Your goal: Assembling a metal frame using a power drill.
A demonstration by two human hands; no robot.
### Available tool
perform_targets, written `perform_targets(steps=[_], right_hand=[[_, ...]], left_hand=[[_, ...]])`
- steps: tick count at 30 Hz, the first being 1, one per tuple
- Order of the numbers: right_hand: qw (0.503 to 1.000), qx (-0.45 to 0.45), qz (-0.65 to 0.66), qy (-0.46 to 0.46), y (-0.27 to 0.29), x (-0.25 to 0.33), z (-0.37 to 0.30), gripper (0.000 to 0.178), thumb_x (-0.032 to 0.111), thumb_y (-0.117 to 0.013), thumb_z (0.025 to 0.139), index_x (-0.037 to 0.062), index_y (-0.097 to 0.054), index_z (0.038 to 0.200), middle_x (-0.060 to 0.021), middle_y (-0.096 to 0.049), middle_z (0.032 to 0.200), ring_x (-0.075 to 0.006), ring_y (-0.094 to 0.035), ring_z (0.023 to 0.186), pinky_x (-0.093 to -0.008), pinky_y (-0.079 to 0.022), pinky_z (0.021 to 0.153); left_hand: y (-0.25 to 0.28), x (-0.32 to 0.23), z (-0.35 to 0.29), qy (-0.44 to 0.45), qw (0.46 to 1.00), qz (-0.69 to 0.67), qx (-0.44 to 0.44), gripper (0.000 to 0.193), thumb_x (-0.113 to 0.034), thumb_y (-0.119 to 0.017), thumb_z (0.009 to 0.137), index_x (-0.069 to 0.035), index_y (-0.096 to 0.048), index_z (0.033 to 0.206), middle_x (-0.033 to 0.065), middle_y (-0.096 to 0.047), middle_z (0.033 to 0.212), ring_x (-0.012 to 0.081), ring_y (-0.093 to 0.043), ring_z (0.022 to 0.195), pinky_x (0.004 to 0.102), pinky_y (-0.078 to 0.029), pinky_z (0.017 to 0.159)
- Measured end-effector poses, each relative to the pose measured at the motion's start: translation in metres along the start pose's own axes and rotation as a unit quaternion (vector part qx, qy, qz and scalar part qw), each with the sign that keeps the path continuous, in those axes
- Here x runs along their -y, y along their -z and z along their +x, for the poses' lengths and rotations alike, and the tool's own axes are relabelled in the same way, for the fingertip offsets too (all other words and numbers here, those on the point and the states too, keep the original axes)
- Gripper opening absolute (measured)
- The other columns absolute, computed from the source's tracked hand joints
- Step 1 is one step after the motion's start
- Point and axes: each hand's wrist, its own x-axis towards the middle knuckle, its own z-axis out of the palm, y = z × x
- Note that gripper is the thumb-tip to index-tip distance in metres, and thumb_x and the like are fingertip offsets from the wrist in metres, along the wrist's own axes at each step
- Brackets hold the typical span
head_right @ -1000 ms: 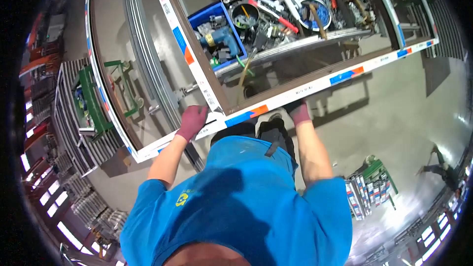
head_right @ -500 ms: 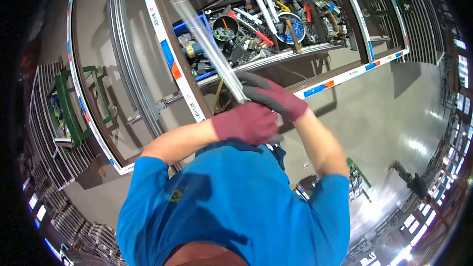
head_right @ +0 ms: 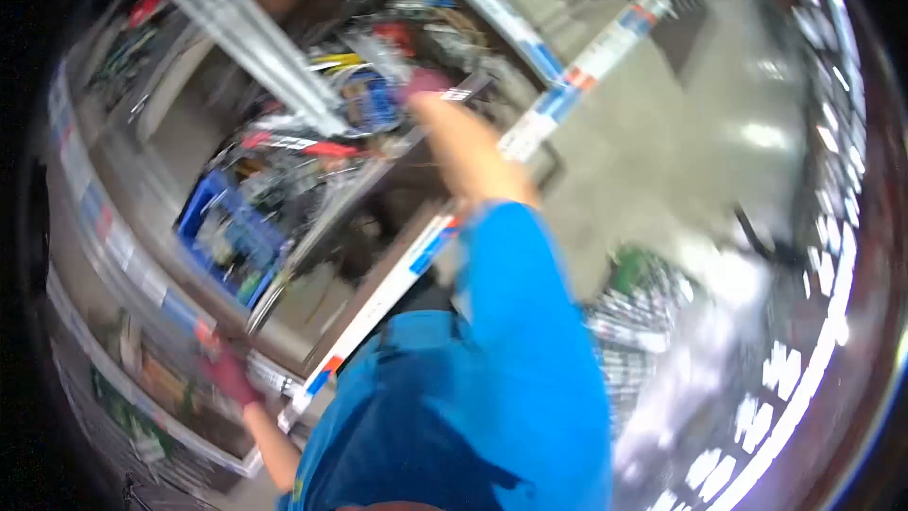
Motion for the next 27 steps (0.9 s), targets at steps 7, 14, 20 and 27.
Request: perform_targets(steps=[7, 14, 20, 27], right_hand=[[0.987, -0.059, -0.146, -0.025, -0.026, 0.001, 0.047, 0.032, 0.028, -0.056, 0.094, 0.0144, -0.076, 0.116, -0.0116, -0.077, 0.110, -0.0312, -0.074, 0.104, -0.0536, -0.055, 0.084], [0.952, -0.118, -0.115, 0.260, -0.060, 0.062, 0.044, 0.035, 0.036, -0.061, 0.090, 0.0107, -0.075, 0.110, -0.0241, -0.072, 0.112, -0.0414, -0.070, 0.104, -0.0677, -0.049, 0.089], [0.954, 0.005, -0.010, 0.300, -0.053, 0.081, 0.000, 0.050, 0.041, -0.069, 0.091, 0.0100, -0.063, 0.130, -0.0193, -0.064, 0.125, -0.0382, -0.064, 0.114, -0.0498, -0.053, 0.092], [0.937, -0.027, -0.080, 0.339, -0.140, 0.202, -0.020, 0.063, 0.032, -0.074, 0.088, 0.0043, -0.049, 0.139, -0.0201, -0.060, 0.120, -0.0381, -0.062, 0.107, -0.0479, -0.053, 0.089]], left_hand=[[-0.039, 0.031, 0.028, 0.112, 0.993, 0.012, 0.036, 0.050, -0.043, -0.067, 0.100, 0.004, -0.073, 0.116, 0.0115, -0.074, 0.098, 0.0203, -0.065, 0.083, 0.0360, -0.056, 0.076], [-0.009, 0.029, 0.005, 0.207, 0.978, 0.006, 0.021, 0.051, -0.043, -0.055, 0.107, 0.002, -0.068, 0.128, 0.0157, -0.073, 0.112, 0.0268, -0.071, 0.095, 0.0444, -0.059, 0.085], [-0.073, 0.010, 0.011, -0.074, 0.980, 0.155, -0.104, 0.052, -0.034, -0.070, 0.096, 0.006, -0.063, 0.128, 0.0253, -0.074, 0.111, 0.0406, -0.069, 0.106, 0.0454, -0.051, 0.092], [-0.047, -0.025, -0.012, 0.053, 0.976, 0.155, -0.145, 0.044, -0.027, -0.074, 0.093, 0.005, -0.066, 0.122, 0.0235, -0.075, 0.105, 0.0375, -0.072, 0.098, 0.0432, -0.053, 0.088]])
